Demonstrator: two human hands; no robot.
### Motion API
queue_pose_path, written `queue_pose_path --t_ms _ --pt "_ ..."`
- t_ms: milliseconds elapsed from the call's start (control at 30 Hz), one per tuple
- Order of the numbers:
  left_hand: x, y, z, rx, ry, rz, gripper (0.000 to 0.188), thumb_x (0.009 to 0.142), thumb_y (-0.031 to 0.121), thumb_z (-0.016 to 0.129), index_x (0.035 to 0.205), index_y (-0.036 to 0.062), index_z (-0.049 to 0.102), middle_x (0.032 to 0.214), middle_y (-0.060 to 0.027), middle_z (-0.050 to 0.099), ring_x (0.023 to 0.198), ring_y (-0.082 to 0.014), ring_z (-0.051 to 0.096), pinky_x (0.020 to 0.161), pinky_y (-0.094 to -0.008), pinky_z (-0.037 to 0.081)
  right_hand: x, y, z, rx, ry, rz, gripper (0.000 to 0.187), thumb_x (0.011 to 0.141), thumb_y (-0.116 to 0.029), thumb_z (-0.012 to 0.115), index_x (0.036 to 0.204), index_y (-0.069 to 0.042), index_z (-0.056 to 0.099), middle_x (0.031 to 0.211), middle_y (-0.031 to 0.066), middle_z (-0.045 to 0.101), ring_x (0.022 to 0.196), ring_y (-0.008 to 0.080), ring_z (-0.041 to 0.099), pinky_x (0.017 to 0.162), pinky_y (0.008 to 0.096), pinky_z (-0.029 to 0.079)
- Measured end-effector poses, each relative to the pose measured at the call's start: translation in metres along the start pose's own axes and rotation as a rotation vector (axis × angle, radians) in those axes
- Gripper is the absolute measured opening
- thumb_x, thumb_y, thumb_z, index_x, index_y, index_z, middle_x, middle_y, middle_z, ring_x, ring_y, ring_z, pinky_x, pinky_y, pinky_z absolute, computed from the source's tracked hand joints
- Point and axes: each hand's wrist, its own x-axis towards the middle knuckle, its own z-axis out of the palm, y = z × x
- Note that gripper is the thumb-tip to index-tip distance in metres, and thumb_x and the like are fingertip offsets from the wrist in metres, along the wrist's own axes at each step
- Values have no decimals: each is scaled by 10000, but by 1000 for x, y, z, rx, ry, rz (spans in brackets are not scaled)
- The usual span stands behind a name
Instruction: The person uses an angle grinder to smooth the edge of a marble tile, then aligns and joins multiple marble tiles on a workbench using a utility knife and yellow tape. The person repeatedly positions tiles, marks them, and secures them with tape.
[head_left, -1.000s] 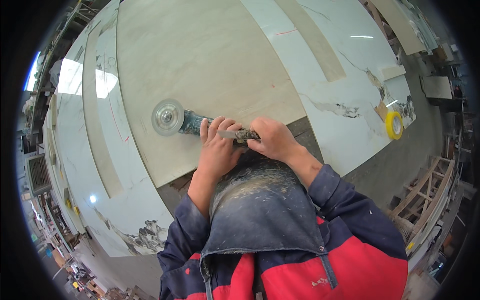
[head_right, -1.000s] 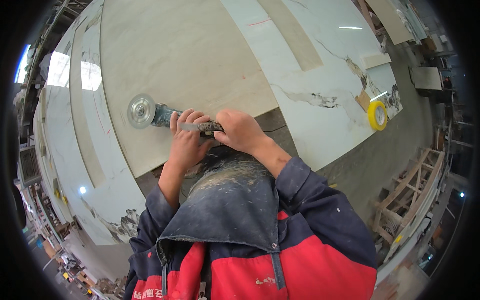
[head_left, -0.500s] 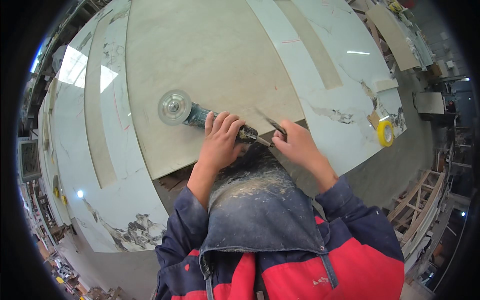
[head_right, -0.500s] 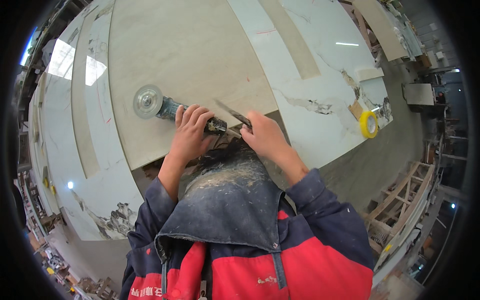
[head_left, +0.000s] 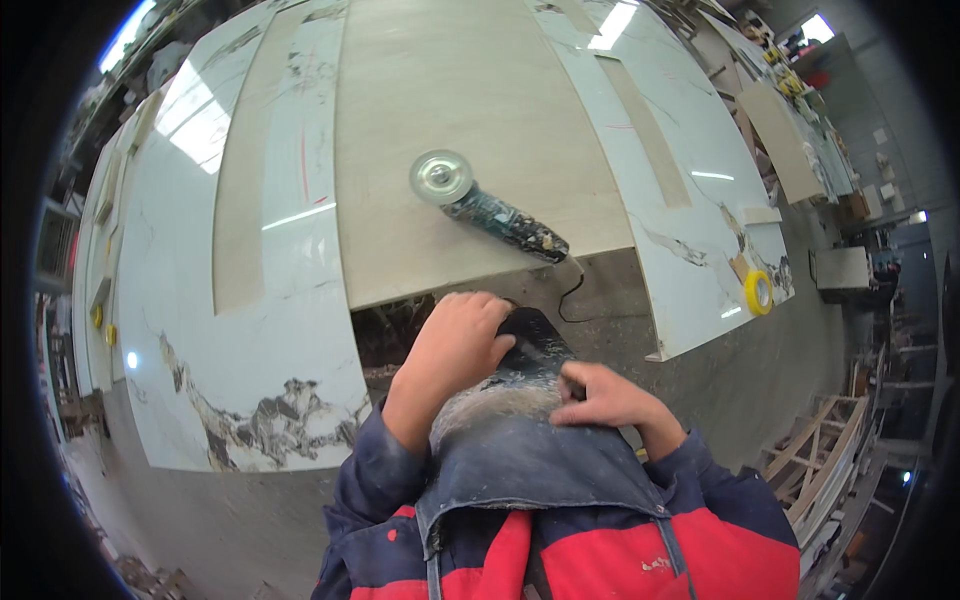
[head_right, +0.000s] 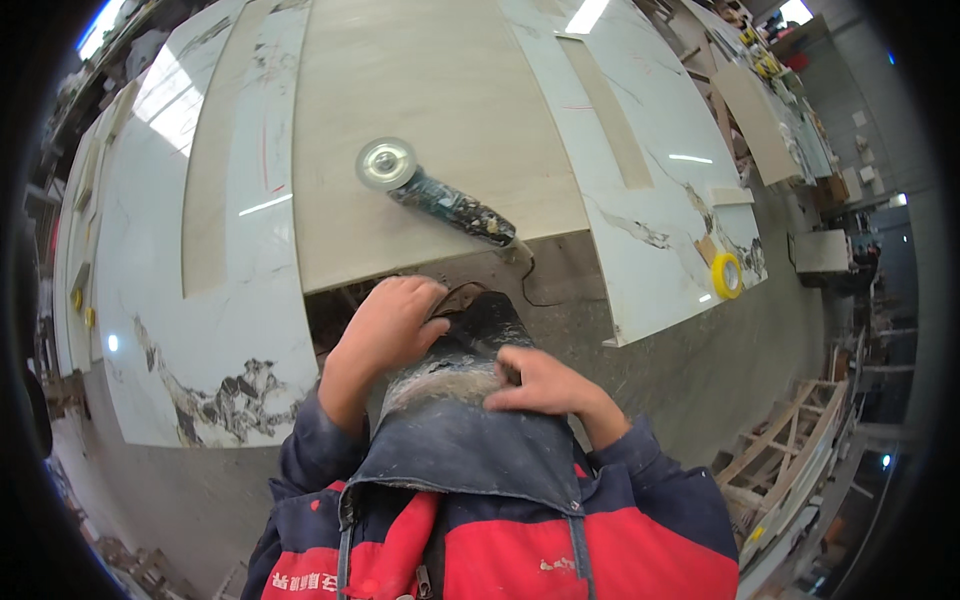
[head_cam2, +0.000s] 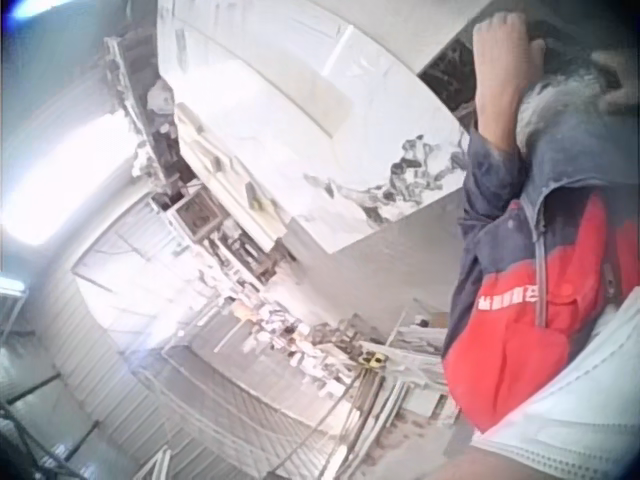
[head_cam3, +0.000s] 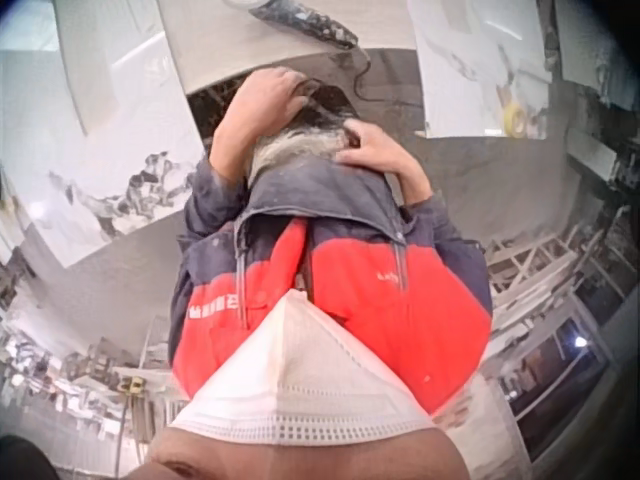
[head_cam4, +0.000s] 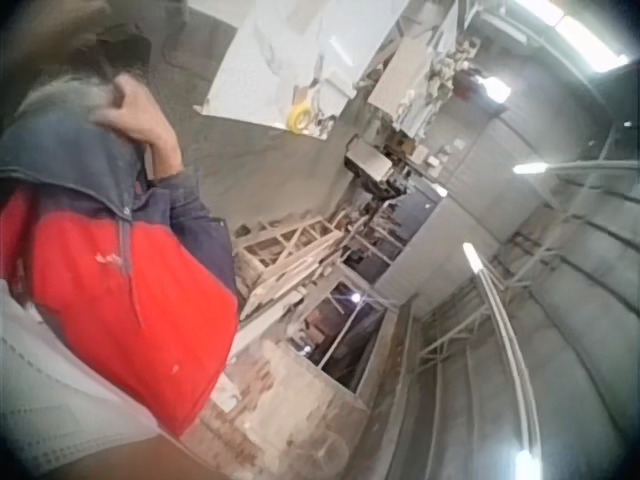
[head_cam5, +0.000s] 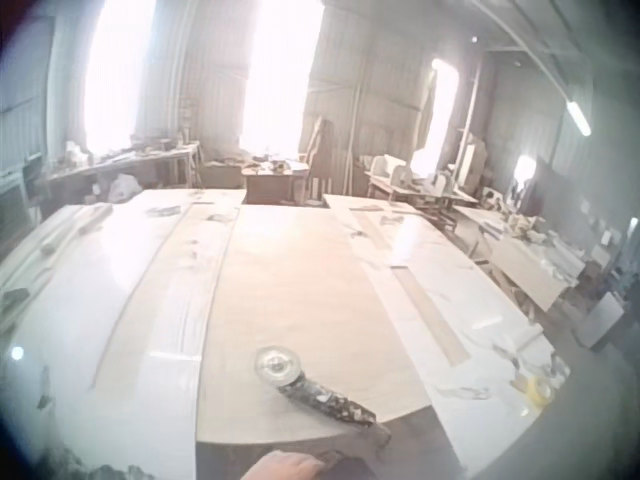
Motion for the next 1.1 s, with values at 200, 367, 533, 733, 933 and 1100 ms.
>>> queue_pose_path --t_ms 200,367,533,733,933,1100 --pt "-118 29 -32 -388 307 -392 290 885 144 718 1136 1 693 1021 -155 721 945 -311 704 830 -379 556 9 -53 6 636 -197 109 283 1051 -216 572 1226 0 625 807 -12 598 661 56 543 613 224 453" --pt "-205 92 -9 -851 912 -608 242 975 76 675 1188 -40 678 1057 -99 734 938 -146 683 859 -298 548 31 -71 21 662 -600 -42 299 1073 -224 498 1215 10 618 693 27 581 578 96 529 569 247 440" --pt "-231 195 67 -1103 1294 -499 386 974 79 690 1328 -39 590 1166 -123 693 1006 -158 659 921 -309 528 18 -74 56 659 -1096 64 279 1067 -255 499 1120 -7 616 685 52 584 508 114 518 497 251 403" --pt "-243 280 135 -1049 1586 -491 645 891 239 811 1389 -50 521 1213 -185 669 1068 -238 658 957 -374 522 -29 -63 92 536 -1477 195 303 1056 -306 508 1012 -20 597 640 48 552 476 113 488 481 244 367" --pt "-268 335 187 -958 1716 -355 463 880 215 821 1233 -7 618 1077 -140 676 984 -250 678 874 -395 555 -76 -60 120 395 -1730 202 339 1063 -319 482 994 -7 595 580 37 512 452 100 461 458 243 350" --pt "-313 376 215 -841 1709 -261 197 902 171 791 991 36 679 922 -100 653 890 -228 668 829 -405 555 -119 -49 164 400 -1918 372 391 1069 -340 464 1043 22 611 574 41 518 397 86 429 393 226 331"
